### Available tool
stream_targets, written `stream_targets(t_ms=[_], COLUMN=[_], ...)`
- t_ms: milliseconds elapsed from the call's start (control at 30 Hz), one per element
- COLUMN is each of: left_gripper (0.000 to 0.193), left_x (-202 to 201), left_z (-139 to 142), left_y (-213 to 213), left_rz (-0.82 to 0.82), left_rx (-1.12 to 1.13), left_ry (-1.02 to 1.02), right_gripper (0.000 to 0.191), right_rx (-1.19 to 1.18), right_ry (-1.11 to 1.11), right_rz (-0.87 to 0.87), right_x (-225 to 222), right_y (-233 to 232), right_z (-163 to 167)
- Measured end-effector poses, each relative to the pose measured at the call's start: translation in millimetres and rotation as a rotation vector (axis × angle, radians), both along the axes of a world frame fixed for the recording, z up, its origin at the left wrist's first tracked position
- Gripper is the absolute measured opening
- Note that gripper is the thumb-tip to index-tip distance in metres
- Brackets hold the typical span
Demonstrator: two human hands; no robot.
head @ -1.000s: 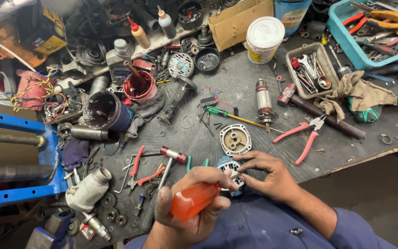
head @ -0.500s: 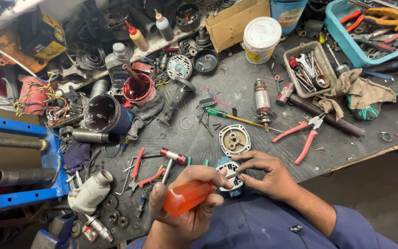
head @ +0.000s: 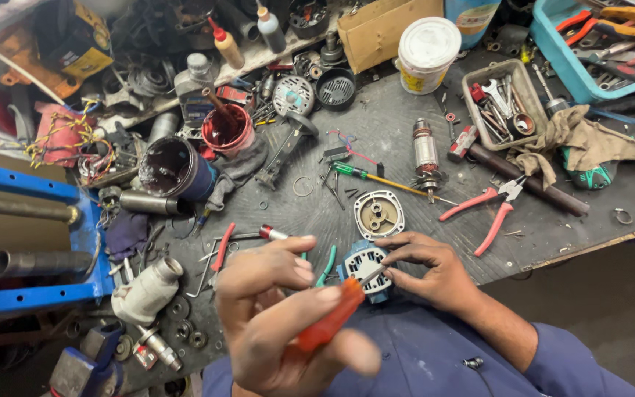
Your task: The person disassembles a blue motor housing, removes internal components, and uses a screwdriver to manipulate parts. They then handle a separate motor assembly, insert a shaft, and use a hammer and screwdriver to adjust the assembly on the workbench.
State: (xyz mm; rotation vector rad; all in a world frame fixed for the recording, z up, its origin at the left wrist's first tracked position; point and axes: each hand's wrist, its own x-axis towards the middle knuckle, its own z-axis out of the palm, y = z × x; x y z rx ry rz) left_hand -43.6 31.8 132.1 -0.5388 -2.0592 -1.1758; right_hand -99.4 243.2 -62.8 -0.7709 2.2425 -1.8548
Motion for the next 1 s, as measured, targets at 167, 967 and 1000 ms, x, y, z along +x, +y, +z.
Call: stream_targets(t_ms=[167, 967, 1000], left_gripper=[0.047, 0.028, 0.029], left_x=[-12.0, -16.1, -24.2], left_z=[25.1, 28.8, 25.6], left_y=[7.0, 37.9, 35.8], left_rz=[-0.244, -0.752, -0.867], left_rx=[0.099, 0.793, 0.810], left_ry=[-0.241, -0.794, -0.781], right_gripper=[0.025, 0.038, 0.039], right_rx=[0.021, -0.034, -0.092], right_ry=[-0.088, -0.214, -0.269], right_rz=[0.000, 0.055, 0.077], right_x=[2.2, 4.3, 6.3], right_y=[5.0, -1.7, -7.1], right_z=[-16.8, 3.6, 10.3])
